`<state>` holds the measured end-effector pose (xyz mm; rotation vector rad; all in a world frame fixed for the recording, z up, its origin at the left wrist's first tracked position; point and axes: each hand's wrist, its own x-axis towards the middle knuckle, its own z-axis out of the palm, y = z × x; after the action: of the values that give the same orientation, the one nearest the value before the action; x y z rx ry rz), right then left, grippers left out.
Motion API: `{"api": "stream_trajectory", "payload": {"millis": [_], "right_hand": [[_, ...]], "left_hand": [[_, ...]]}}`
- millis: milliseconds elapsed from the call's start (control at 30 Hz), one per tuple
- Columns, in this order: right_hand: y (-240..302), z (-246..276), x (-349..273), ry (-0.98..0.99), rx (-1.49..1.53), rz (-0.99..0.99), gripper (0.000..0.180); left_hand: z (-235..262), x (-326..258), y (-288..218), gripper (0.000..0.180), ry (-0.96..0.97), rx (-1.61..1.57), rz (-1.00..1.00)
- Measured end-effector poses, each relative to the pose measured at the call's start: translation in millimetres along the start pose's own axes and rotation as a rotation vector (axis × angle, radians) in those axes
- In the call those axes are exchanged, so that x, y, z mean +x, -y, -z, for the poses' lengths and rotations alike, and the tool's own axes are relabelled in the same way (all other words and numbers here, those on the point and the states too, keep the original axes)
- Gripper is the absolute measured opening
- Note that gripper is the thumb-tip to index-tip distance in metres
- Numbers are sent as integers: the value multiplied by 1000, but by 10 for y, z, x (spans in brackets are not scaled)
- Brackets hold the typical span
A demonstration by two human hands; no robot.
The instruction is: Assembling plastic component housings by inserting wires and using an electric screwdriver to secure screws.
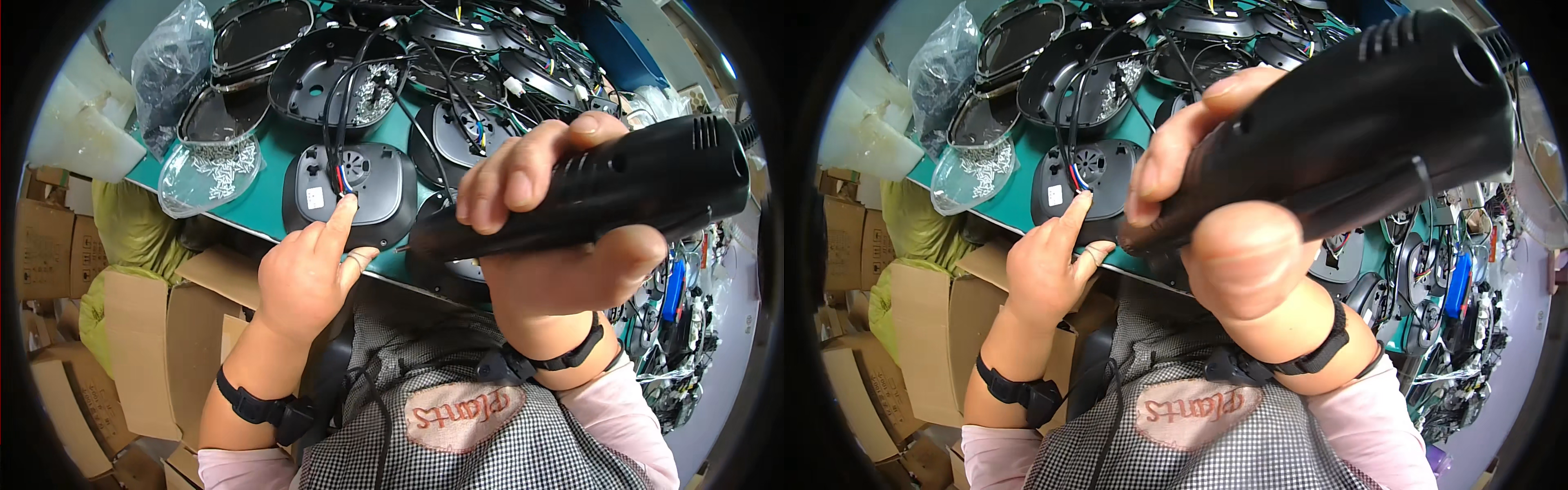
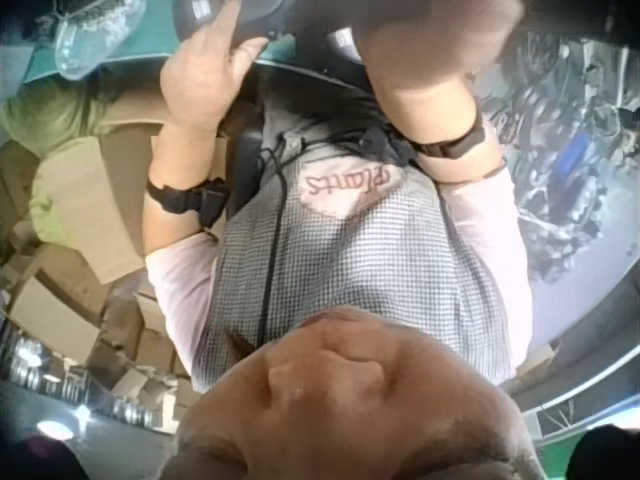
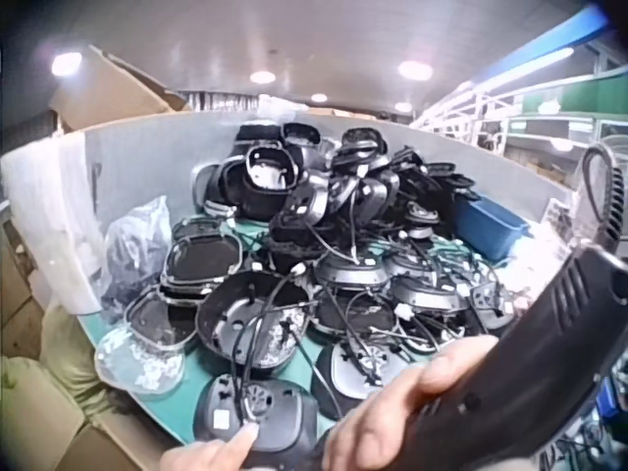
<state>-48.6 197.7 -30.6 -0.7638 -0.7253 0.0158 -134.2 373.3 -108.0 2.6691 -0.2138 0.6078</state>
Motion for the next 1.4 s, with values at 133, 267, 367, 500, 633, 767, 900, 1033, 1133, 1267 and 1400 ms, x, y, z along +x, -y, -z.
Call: {"api": "stream_trajectory", "payload": {"millis": [133,267,367,500,633,767,900,1033,1133,1267,1400], "right_hand": [[-92,-133,-85,-81,-212,-88,73],[-147,-247,-163,-153,-421,-158,76],[-157,-232,-146,-42,-390,-140,74],[-151,-161,-83,175,-439,-146,74],[-240,-150,-54,236,-424,-130,73],[-294,-139,-16,220,-323,-109,71],[-359,-120,10,272,-277,-119,74],[-405,-41,83,351,-234,-75,72],[-415,-40,84,372,-231,-67,69],[-514,-66,59,354,-202,-26,65],[-500,-141,30,344,-242,-19,64]], "left_hand": [[-19,-19,37,59,-18,-21,-2],[-26,-45,69,61,-16,-31,14],[-23,-27,66,63,-11,-44,18],[0,-43,106,57,-20,-13,-19],[-8,-58,89,61,-23,-56,7],[-23,-43,89,67,-35,-100,21],[-40,-61,118,67,-30,-95,30],[-30,-30,117,66,4,-105,27],[-24,-13,122,66,21,-110,16],[-10,-50,136,66,63,-108,37],[-32,-77,141,67,33,-99,46]]}}
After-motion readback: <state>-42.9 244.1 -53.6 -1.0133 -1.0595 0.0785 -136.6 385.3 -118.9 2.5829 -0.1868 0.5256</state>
